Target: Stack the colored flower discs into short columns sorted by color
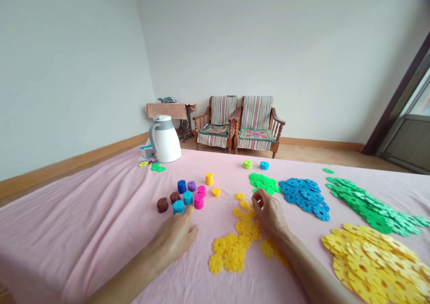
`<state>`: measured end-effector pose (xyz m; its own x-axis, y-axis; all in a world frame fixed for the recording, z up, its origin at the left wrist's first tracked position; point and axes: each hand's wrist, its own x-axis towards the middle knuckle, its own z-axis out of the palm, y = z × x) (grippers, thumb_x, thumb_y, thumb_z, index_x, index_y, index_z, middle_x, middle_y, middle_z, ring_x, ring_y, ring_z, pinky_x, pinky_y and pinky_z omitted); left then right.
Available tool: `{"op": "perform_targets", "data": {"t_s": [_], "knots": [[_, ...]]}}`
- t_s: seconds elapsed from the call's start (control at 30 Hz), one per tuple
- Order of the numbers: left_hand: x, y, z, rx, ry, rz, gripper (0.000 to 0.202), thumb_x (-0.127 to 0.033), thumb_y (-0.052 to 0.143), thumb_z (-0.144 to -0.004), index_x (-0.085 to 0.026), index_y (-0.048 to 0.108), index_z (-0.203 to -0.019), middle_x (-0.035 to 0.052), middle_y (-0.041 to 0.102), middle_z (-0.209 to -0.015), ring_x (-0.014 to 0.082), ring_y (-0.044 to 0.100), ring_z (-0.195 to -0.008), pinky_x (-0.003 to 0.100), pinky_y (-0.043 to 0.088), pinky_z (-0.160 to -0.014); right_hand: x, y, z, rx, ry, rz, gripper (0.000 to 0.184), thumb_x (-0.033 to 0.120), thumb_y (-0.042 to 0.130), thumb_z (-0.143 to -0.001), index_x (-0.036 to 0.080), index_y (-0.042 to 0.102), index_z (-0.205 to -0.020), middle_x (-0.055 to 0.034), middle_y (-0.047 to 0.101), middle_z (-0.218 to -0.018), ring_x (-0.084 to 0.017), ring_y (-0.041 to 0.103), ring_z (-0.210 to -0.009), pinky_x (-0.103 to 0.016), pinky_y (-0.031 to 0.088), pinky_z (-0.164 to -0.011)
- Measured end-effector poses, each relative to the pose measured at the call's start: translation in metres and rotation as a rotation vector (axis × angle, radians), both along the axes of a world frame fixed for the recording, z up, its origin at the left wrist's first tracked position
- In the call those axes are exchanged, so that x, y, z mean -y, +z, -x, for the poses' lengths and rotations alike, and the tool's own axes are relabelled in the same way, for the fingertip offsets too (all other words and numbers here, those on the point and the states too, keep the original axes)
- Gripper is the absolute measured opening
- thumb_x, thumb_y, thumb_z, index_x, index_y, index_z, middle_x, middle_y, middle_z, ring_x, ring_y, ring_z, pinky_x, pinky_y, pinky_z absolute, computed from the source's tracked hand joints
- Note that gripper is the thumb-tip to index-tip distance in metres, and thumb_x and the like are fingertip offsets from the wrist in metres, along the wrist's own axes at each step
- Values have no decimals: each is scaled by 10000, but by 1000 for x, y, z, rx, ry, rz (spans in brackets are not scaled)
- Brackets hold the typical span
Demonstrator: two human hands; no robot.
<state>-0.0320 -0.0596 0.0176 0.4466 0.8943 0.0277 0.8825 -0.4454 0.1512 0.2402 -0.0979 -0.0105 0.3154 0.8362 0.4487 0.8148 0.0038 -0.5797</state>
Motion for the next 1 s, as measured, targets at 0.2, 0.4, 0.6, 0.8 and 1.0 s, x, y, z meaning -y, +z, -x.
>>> {"op": "perform_targets", "data": {"t_s": [0.2,0.4,0.6,0.8,1.0], "knots": [[-5,2,0,41,22,38,316,-262,484,-798,-158,480,-1097,87,666,-826,243,643,-800,286,431,-679,-2,-3,-1,9,36,-18,99,214,407,-770,214,462,-687,5,584,-643,-129,532,-572,-233,353,-553],[8,6,6,242,-78,197,150,-247,465,-795,-182,514,-922,4,606,-684,166,590,-625,228,354,-521,-2,-2,-1,11,50,-11,100,213,405,-770,213,465,-690,4,593,-634,-130,535,-568,-234,354,-552],[19,12,8,341,-138,229,180,-270,502,-770,-199,523,-934,-78,441,-507,128,465,-493,218,253,-461,-2,-4,-1,13,50,-15,98,204,405,-758,212,470,-685,0,597,-633,-130,531,-561,-234,349,-543],[18,16,6,304,-240,188,167,-180,539,-687,-199,566,-850,4,569,-914,142,533,-726,228,381,-630,-2,-3,-2,9,62,-4,108,222,395,-767,211,461,-683,-5,586,-637,-137,531,-581,-240,359,-560],[17,18,-4,236,-294,139,73,-145,492,-674,-182,530,-725,12,558,-837,154,529,-759,231,374,-640,-2,-2,-1,3,55,6,112,221,397,-766,210,466,-678,1,587,-625,-132,534,-564,-235,354,-549]]}}
